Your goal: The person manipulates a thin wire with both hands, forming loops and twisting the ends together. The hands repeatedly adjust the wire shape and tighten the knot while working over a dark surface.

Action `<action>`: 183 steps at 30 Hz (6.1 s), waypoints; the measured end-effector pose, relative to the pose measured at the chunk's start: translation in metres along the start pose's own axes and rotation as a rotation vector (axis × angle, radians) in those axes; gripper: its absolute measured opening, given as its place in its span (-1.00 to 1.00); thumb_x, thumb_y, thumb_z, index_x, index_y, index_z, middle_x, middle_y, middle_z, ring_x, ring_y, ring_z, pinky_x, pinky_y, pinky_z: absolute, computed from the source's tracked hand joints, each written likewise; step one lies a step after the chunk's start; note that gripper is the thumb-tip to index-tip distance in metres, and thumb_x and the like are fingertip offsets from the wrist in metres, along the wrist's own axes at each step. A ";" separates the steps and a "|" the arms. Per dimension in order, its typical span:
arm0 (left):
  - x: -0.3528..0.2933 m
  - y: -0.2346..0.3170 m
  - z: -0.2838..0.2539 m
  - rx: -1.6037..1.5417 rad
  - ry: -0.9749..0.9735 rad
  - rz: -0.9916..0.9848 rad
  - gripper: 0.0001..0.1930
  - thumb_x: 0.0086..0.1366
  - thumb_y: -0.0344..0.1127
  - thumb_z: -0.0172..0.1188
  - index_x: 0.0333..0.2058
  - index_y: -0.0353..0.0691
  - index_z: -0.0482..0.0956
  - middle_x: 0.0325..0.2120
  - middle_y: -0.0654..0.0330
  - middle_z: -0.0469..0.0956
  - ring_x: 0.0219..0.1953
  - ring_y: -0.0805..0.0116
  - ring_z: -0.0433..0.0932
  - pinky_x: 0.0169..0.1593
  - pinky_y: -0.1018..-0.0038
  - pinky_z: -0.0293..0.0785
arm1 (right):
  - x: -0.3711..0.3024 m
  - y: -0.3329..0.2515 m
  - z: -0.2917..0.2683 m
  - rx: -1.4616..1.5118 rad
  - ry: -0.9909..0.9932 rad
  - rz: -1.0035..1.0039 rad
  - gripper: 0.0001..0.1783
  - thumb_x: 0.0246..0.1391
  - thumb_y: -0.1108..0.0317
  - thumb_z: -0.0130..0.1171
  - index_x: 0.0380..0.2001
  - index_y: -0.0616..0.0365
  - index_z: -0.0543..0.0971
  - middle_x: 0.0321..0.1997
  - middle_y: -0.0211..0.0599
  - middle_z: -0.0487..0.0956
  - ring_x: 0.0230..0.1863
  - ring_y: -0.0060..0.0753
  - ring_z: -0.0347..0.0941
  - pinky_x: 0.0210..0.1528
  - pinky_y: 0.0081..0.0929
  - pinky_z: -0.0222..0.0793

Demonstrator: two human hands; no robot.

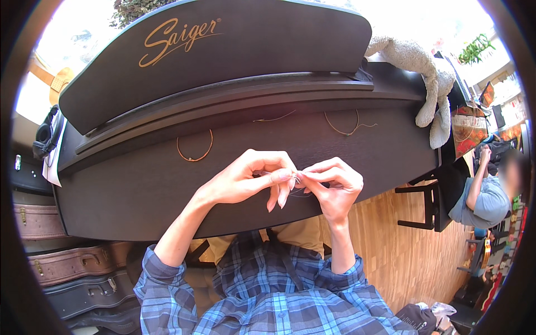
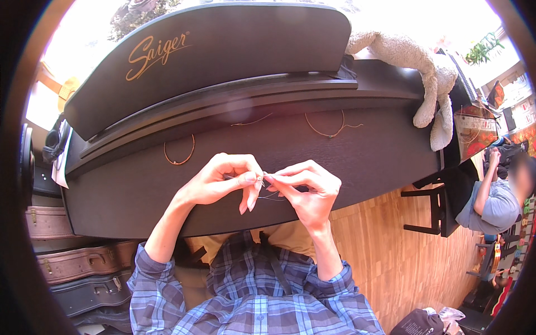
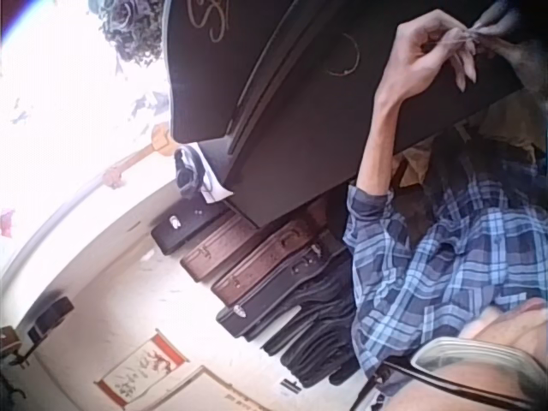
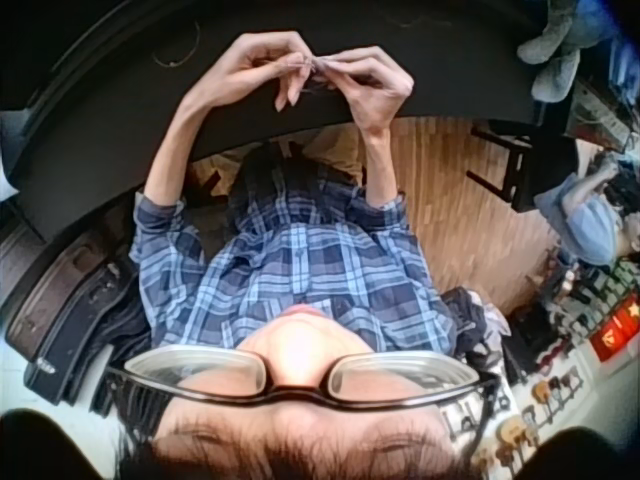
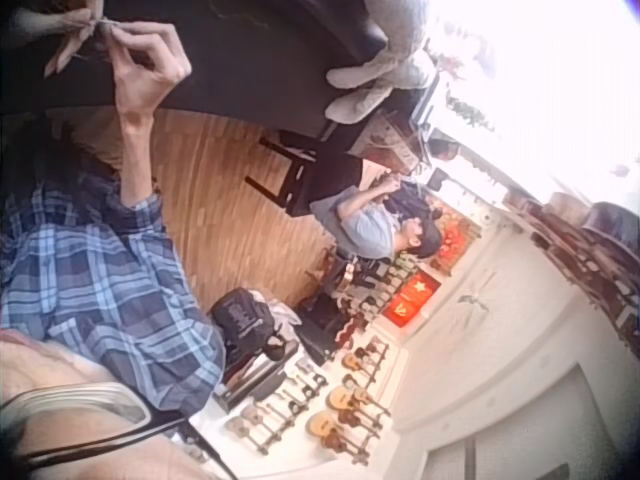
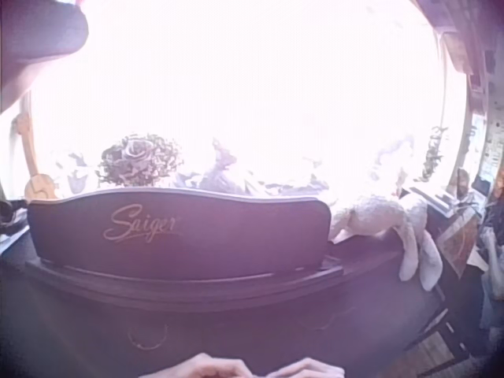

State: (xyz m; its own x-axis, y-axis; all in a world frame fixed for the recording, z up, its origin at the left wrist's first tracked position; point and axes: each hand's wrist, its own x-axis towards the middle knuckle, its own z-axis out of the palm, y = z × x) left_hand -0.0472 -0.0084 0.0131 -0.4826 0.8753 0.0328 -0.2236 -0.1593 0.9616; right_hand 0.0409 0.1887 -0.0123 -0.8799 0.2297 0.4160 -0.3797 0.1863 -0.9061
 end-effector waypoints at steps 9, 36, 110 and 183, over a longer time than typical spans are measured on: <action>0.000 -0.004 -0.003 -0.023 -0.018 -0.014 -0.77 0.56 -0.31 -0.02 -0.24 -0.36 0.48 -0.53 0.11 0.60 -0.51 0.36 0.65 -0.42 0.48 0.60 | -0.002 0.008 0.000 0.161 -0.006 -0.043 -0.85 -0.05 0.73 0.41 -0.45 0.30 0.65 -0.34 -0.20 0.67 -0.37 -0.34 0.71 -0.44 -0.58 0.66; 0.002 -0.008 -0.015 -0.085 0.360 0.156 -0.71 0.56 -0.18 -0.02 -0.22 -0.31 0.48 -0.65 0.19 0.55 -0.68 0.43 0.56 -0.36 0.45 0.64 | -0.003 0.010 -0.002 -0.001 0.359 -0.083 -0.79 0.15 0.66 0.27 -0.21 0.21 0.49 -0.04 -0.12 0.59 0.05 -0.14 0.63 0.05 -0.39 0.61; 0.003 -0.006 0.009 0.227 0.510 0.033 -0.85 0.37 -0.31 0.30 -0.20 -0.25 0.60 -0.80 0.44 0.40 -0.74 0.74 0.28 -0.61 0.65 0.10 | 0.003 -0.002 0.018 -0.339 0.015 -0.169 -0.74 -0.03 0.61 0.43 -0.21 0.14 0.74 -0.25 -0.29 0.68 -0.43 -0.52 0.61 -0.41 -0.60 0.52; 0.002 -0.011 -0.007 -0.100 0.103 0.175 -0.79 0.56 -0.27 -0.02 -0.17 -0.30 0.47 -0.40 0.02 0.68 -0.37 0.24 0.72 -0.35 0.49 0.57 | 0.001 0.012 0.002 0.225 0.473 -0.034 -0.73 0.23 0.62 0.19 -0.07 0.17 0.39 0.18 -0.15 0.39 0.07 -0.17 0.58 0.08 -0.38 0.55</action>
State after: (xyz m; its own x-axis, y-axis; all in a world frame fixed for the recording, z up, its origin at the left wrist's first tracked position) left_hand -0.0518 -0.0084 0.0007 -0.6043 0.7797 0.1641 -0.2089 -0.3537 0.9117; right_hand 0.0352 0.1890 -0.0233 -0.6608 0.6428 0.3875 -0.5035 0.0033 -0.8640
